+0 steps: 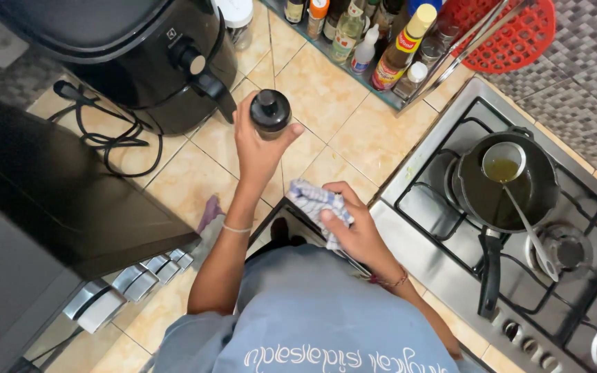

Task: The recorder is cleaning and wiping down various jars and spice containers on a kitchen counter.

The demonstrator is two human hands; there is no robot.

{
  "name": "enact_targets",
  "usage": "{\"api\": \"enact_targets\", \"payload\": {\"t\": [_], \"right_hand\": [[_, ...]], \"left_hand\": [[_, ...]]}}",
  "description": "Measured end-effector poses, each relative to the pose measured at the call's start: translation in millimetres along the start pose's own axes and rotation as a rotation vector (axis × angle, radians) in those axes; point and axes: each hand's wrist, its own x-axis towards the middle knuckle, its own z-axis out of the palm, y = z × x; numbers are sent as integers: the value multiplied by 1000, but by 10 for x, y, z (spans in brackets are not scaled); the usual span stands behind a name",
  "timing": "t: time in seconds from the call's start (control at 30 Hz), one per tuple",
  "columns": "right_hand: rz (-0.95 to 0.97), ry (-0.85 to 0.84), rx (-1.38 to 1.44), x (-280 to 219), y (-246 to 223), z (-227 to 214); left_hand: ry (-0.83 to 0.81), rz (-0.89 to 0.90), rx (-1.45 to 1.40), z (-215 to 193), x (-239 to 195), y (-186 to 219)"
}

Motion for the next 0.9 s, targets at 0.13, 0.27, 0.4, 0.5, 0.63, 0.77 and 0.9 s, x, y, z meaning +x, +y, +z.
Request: {"api": "enact_targets", "payload": {"t": [0.13, 0.27, 0.4, 0.5, 0.63, 0.77, 0.9], "right_hand": [[494, 65, 1092, -193, 518, -68], [498, 211, 1602, -456, 873, -110], [549, 394, 1648, -576, 1009, -116], [469, 413, 1756, -622, 994, -131], [488, 567, 1647, -555, 969, -208], [423, 418, 1744, -527, 952, -276], [479, 579, 1683, -536, 846, -348]], "left_hand": [[-43, -91, 18, 286, 13, -439], [-78, -134, 119, 496, -36, -824], [-59, -164, 186, 606, -69, -1020], [-62, -200, 173, 588, -107, -997], [-60, -118, 147, 575, -63, -834], [85, 110, 130, 551, -259, -304], [-86, 470, 49, 955, 170, 333]]}}
